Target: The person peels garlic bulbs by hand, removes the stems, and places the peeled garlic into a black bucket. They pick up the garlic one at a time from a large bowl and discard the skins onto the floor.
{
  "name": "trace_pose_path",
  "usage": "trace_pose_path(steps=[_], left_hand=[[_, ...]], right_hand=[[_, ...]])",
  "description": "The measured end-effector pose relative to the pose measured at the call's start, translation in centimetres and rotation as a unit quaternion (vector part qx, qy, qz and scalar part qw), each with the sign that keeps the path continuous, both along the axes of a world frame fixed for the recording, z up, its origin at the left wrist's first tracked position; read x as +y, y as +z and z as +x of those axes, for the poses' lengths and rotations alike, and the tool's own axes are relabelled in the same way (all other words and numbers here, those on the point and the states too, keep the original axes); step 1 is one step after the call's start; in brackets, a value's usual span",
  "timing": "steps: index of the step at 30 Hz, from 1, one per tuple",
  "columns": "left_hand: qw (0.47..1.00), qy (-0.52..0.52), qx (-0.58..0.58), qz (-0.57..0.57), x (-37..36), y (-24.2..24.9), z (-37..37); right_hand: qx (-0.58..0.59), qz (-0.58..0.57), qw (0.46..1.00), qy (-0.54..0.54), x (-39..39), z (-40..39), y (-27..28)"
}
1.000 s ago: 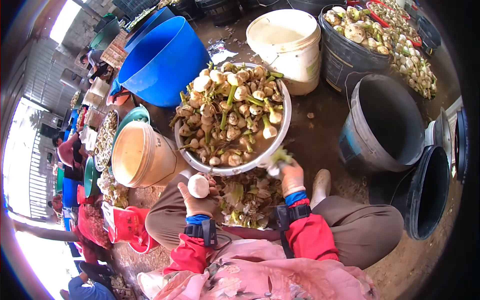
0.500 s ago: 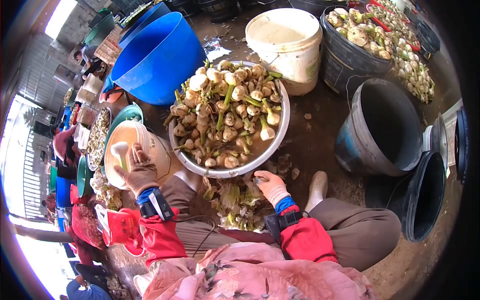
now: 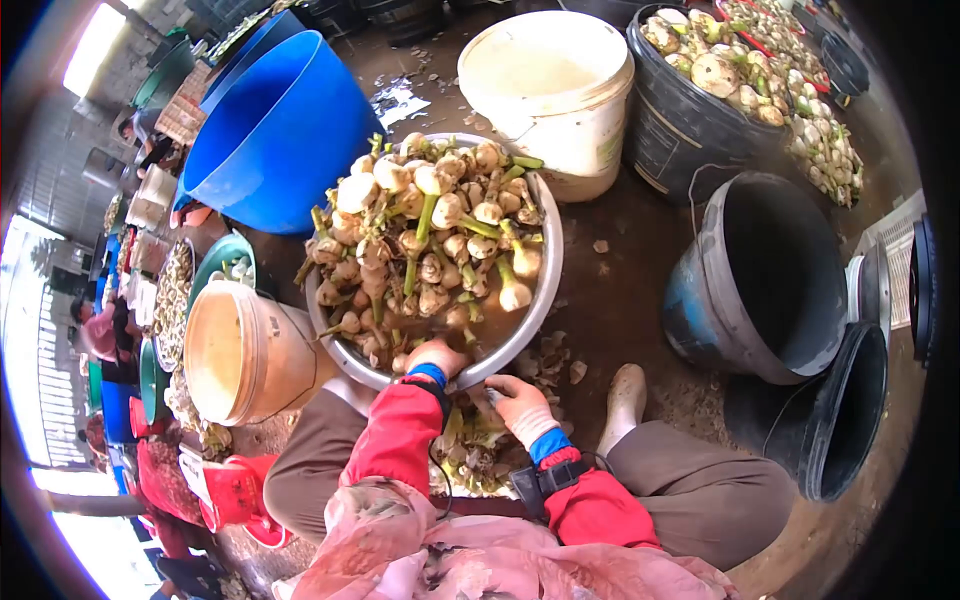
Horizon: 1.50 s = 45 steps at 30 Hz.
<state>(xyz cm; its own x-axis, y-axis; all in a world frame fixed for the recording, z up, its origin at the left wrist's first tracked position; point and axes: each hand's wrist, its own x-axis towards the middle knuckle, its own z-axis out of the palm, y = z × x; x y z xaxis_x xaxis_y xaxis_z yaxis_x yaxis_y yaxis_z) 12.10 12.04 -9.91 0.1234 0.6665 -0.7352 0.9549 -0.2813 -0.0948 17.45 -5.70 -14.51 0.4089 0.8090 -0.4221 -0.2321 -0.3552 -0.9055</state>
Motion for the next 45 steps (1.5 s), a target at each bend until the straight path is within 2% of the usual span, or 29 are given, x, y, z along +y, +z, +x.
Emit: trace_pose_path(steps=[2,4,6,8,10,12,14,16,19,20,21,22,24,25,26,27,28,30,32,34,35,36,37,38,39,40,42,44,45], left_hand=[[0.998,0.034,-0.046,-0.041,0.4,-0.7,-0.1],[0.987,0.03,-0.153,0.046,-0.4,-0.8,-1.1],[0.951,0.078,-0.292,0.062,-0.7,-0.5,-3.3],[0.872,0.208,-0.442,-0.029,-1.7,1.3,-5.1],[0.77,0.312,-0.527,-0.179,-2.7,3.3,-7.0],[0.686,0.339,-0.611,-0.204,-5.5,4.9,-8.0],[0.656,0.36,-0.628,-0.214,-8.3,6.6,-8.4],[0.714,0.33,-0.597,-0.156,-9.9,7.2,-8.5],[0.749,0.276,-0.601,-0.035,-11.9,5.8,-8.7],[0.749,0.274,-0.603,-0.034,-12.2,5.9,-8.6],[0.796,0.13,-0.587,0.068,-12.5,6.1,-8.4],[0.816,-0.017,-0.552,0.168,-12.7,6.2,-8.4],[0.838,-0.035,-0.516,0.175,-12.6,5.7,-8.5],[0.823,0.035,-0.552,0.128,-12.4,4.2,-9.0],[0.802,0.105,-0.582,0.08,-12.3,3.4,-9.3],[0.727,0.295,-0.614,-0.081,-12.0,5.2,-8.8],[0.615,0.38,-0.658,-0.211,-11.6,6.4,-8.6],[0.446,0.5,-0.693,-0.266,-12.3,7.9,-7.8],[0.434,0.51,-0.69,-0.274,-12.0,8.1,-7.7],[0.395,0.562,-0.662,-0.301,-11.7,7.4,-7.8],[0.414,0.548,-0.675,-0.271,-12.3,8.4,-7.3],[0.416,0.546,-0.674,-0.272,-12.6,8.5,-7.1],[0.491,0.483,-0.685,-0.239,-12.9,8.5,-7.0],[0.559,0.414,-0.689,-0.202,-13.1,8.5,-6.9],[0.7,0.312,-0.636,-0.084,-13.4,8.6,-6.8],[0.702,0.312,-0.635,-0.084,-13.6,8.7,-6.9],[0.668,0.29,-0.683,-0.056,-14.1,9.0,-6.9],[0.686,0.273,-0.674,-0.03,-14.3,9.4,-6.8],[0.62,0.356,-0.694,-0.09,-14.3,9.4,-6.9]], right_hand=[[0.012,-0.024,1.0,-0.005,0.0,0.2,0.2],[0.018,-0.036,0.999,-0.007,0.2,0.4,0.4],[0.082,0.013,0.995,-0.049,0.4,0.4,1.0],[0.12,0.017,0.991,-0.059,0.7,0.4,2.1],[0.221,0.082,0.964,-0.121,1.0,-0.1,2.9],[0.215,0.103,0.966,-0.104,1.3,-0.6,2.8],[0.31,0.147,0.934,-0.098,1.5,-1.3,3.8],[0.315,0.152,0.933,-0.081,1.3,-1.7,3.9],[0.247,0.15,0.955,-0.071,0.9,-2.3,3.5],[0.246,0.153,0.955,-0.071,0.8,-2.3,3.6],[0.204,0.125,0.97,-0.037,0.6,-2.1,3.6],[0.16,0.097,0.982,-0.004,0.4,-2.0,3.6],[0.132,0.089,0.987,-0.009,0.3,-2.4,3.2],[0.104,0.079,0.991,-0.013,0.4,-2.4,2.9],[0.102,0.081,0.991,-0.014,0.3,-2.2,3.5],[0.161,0.109,0.98,-0.038,0.1,-1.8,4.9],[0.218,0.138,0.964,-0.061,-0.1,-1.4,6.4],[0.21,0.168,0.961,-0.072,-0.6,-1.1,8.7],[-0.017,0.212,0.977,-0.036,-0.7,-1.0,9.3],[-0.016,0.224,0.974,-0.038,-0.6,-1.1,8.7],[0.153,0.259,0.951,-0.07,-0.6,-1.3,8.9],[0.317,0.287,0.898,-0.1,-0.7,-1.3,8.9],[0.317,0.226,0.918,-0.084,-0.8,-1.0,9.0],[0.317,0.227,0.917,-0.086,-0.7,-1.0,8.7],[0.321,0.204,0.921,-0.087,-0.5,-1.1,8.1],[0.324,0.18,0.925,-0.087,-0.4,-1.3,7.7],[0.32,0.182,0.925,-0.092,-0.5,-1.4,8.3],[0.288,0.18,0.933,-0.116,-0.6,-1.6,9.1],[0.306,0.18,0.926,-0.125,-1.0,-1.3,10.8]])
